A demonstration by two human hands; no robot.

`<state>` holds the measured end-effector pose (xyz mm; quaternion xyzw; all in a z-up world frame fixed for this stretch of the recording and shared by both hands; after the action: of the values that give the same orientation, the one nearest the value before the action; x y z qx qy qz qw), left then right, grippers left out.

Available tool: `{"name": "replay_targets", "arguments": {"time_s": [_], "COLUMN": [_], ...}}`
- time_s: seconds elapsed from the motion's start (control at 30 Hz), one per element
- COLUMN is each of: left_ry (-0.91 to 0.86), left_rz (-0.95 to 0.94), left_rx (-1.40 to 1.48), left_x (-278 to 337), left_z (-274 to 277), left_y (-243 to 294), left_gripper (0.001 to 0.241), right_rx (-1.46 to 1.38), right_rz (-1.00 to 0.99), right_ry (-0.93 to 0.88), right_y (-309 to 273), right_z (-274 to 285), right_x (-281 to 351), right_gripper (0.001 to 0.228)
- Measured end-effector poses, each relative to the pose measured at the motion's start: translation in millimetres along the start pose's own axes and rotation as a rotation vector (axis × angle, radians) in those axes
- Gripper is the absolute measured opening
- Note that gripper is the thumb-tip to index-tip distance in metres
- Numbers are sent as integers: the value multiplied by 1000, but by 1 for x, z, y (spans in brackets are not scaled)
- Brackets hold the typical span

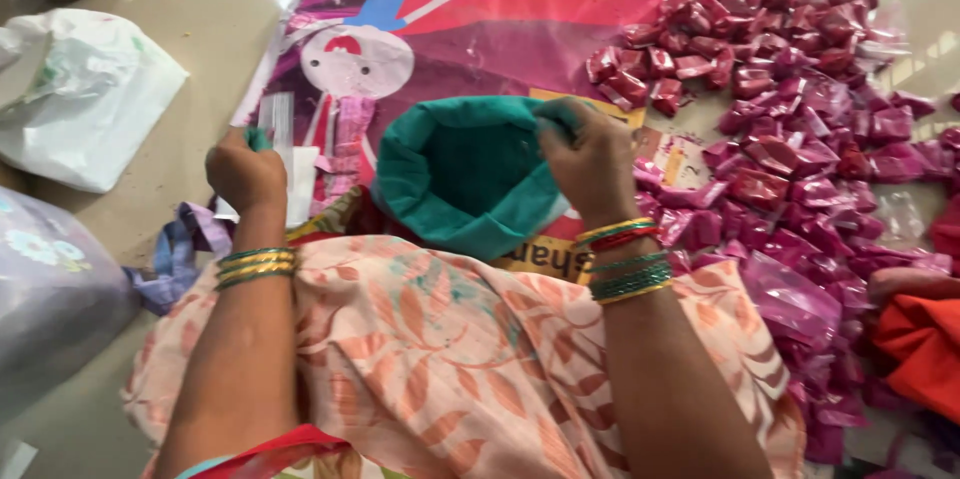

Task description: The person fills small plastic bags with a green powder using a spoon and weighs them.

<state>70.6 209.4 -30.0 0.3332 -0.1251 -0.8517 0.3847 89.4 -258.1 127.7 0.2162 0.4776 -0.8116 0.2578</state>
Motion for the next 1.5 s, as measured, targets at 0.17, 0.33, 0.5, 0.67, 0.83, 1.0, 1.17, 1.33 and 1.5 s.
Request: {"name": "replay_targets", "arguments": {"time_s": [0.17,0.33,0.5,0.67,0.83,1.0,1.17,1.33,1.5], "left_ry": [-301,-536,-658,-1196,-1376,-1348,-1196,-788,-530], "left_rz": [-151,-161,-235,192,466,482,506,454,312], "left_rx": [544,739,786,1105,1193,1416,1305,1015,-114], "left_x": [81,154,165,164,175,181,160,95,11], "left_z": [82,132,135,95,56,35,45,50,-52], "left_y": [108,175,193,179,153,150,141,94,-57], "left_gripper": [19,13,10,12,10,20,17,9,23], "right_rx": [-378,-903,-696,-811,-782,-702,-536,-639,-590], "right_rz": [17,-209,-299,-436,-543,-424,-413,-351,-422], "right_ry": [-134,-288,-184,121,135,2,1,55,36], "right_y": [-2,-8,10,41,54,34,19,35,26], "right_z": [-19,-44,-38,-44,-58,-64,-53,-41,-25], "right_x": [9,19,29,20,22,16,10,15,12], "right_gripper": [28,69,12,3,9,15,17,24,10]}}
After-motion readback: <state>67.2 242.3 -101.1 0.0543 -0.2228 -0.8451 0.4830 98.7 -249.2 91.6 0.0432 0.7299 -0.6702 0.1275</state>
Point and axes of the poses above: each hand's wrist, its own x-axis away from the middle knuckle, its own z-axis out of the back of the hand, y = z × x, the point moved 6 cm from there along -x, towards the middle knuckle, and after that the axes turned 14 degrees about z, right-handed, at the moved point
